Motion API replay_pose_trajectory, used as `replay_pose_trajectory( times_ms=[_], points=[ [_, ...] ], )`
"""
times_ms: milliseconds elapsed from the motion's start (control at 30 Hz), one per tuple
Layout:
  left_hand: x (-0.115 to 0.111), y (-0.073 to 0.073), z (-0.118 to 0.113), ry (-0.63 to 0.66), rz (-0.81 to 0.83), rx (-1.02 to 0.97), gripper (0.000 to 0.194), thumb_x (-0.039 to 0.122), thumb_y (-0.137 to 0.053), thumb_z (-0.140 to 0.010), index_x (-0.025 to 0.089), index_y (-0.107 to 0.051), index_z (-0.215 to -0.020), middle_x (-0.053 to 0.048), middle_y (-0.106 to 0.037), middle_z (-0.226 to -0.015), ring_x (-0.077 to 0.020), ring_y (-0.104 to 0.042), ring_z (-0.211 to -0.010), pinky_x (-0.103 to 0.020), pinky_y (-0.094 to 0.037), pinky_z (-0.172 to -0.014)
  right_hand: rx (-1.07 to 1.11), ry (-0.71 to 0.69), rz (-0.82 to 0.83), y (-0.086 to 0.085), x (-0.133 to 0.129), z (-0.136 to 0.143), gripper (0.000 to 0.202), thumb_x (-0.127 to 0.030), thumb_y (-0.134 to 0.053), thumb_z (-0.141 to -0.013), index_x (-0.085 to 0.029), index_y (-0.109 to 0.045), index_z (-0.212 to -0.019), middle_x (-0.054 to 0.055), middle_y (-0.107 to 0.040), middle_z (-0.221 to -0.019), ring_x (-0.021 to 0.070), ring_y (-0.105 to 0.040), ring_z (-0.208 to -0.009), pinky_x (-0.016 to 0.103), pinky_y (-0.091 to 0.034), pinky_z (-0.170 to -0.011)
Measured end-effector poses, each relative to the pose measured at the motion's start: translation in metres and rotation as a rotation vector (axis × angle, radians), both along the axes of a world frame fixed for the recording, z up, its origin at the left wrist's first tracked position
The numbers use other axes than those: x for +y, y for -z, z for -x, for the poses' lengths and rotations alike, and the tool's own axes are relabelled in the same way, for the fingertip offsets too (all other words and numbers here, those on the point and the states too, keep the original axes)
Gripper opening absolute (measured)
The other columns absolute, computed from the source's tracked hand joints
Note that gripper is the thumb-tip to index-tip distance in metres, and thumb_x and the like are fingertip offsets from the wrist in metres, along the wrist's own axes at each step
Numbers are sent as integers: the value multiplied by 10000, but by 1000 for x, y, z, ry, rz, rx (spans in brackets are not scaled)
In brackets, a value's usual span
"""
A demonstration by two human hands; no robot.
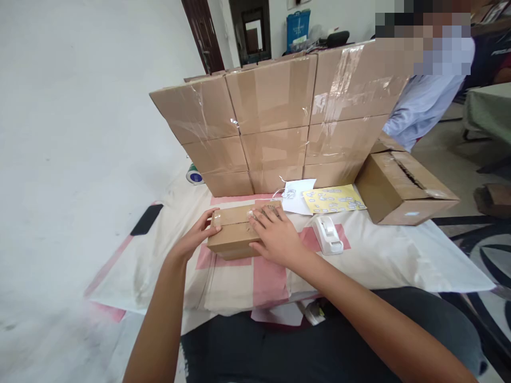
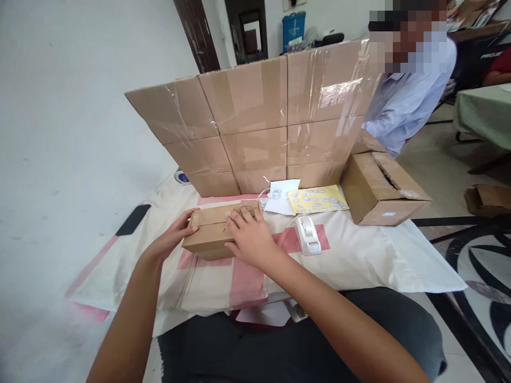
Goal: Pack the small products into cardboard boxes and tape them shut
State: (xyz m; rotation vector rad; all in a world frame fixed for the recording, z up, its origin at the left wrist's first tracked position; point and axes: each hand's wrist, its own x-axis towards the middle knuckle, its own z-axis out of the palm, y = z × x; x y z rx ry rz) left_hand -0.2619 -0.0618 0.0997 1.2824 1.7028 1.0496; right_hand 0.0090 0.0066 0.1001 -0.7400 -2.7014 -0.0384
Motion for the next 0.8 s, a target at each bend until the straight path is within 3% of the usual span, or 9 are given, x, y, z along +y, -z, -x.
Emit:
replay_pose_trajectory(
  times_ms=[67, 167, 300, 367, 433, 500, 567, 667, 800],
  points=[
    [-3, -1, 0, 21, 36, -43, 709, 555, -744, -784, 284, -523, -1401, -71, -616, -1387, -296, -579, -1251, -351, -514, -950, 15, -6, 1, 1, -1, 1, 634, -478, -588, -975, -94, -545, -1479, 187, -497, -1572, 430, -419, -1442, 656, -282, -1187],
    [2, 3, -1, -83, 0, -43, 643, 610, -689, -807, 252, -576, -1330, -69, -639, -1351, -307, -591, -1222, -355, -509, -935, 74, -61, 38, -4, 5, -5, 601, -472, -631, -958, -110, -589, -1437, 170, -526, -1553, 408, -442, -1435, 626, -302, -1197],
    [8, 4, -11, -232, -61, 51, 576, 588, -662, -833, 228, -616, -1279, -81, -645, -1298, -314, -601, -1180, -389, -506, -926, 313, 4, 133, -19, 44, -50, 393, -405, -576, -1005, -183, -685, -1311, 109, -635, -1450, 300, -562, -1338, 498, -417, -1154],
    [5, -2, -30, -403, -228, 294, 523, 493, -673, -847, 244, -606, -1302, -93, -637, -1278, -324, -597, -1186, -433, -501, -936, 382, 177, 138, -22, 76, -86, 293, -315, -574, -993, -187, -738, -1200, 117, -703, -1336, 304, -637, -1215, 490, -479, -1073],
    [0, -11, -63, -529, -558, 592, 402, 342, -654, -875, 251, -608, -1264, -97, -646, -1228, -320, -592, -1191, -467, -480, -967, 320, 346, 192, -17, 109, -121, 256, -226, -567, -968, -178, -766, -1122, 121, -754, -1181, 301, -686, -1084, 472, -523, -985],
    [-3, -21, -104, -399, -949, 745, 303, 200, -653, -850, 253, -620, -1146, -63, -680, -1057, -274, -651, -1025, -433, -491, -896, 217, 425, 274, -2, 138, -146, 271, -147, -550, -939, -165, -776, -1087, 126, -756, -1133, 288, -701, -1020, 452, -539, -940],
    [1, -30, -140, -82, -1043, 895, 252, 163, -684, -824, 257, -640, -1054, -34, -710, -1012, -244, -682, -954, -406, -465, -867, 140, 410, 342, 21, 157, -161, 285, -97, -548, -913, -164, -785, -1057, 124, -751, -1143, 272, -698, -1036, 424, -535, -953],
    [14, -34, -161, 185, -737, 1042, 302, 364, -692, -884, 247, -657, -1160, -84, -710, -1257, -334, -633, -1198, -474, -417, -975, 88, 379, 399, 54, 169, -173, 261, -96, -571, -903, -186, -794, -1004, 109, -753, -1136, 268, -679, -1084, 410, -522, -986],
    [16, -23, -130, 382, -358, 1089, 780, 636, -641, -843, 260, -457, -1501, -145, -455, -1598, -425, -465, -1415, -559, -410, -1061, 109, 412, 436, 73, 174, -191, 261, -130, -549, -932, -183, -786, -1027, 106, -746, -1130, 265, -674, -1083, 413, -524, -990]
  ],
)
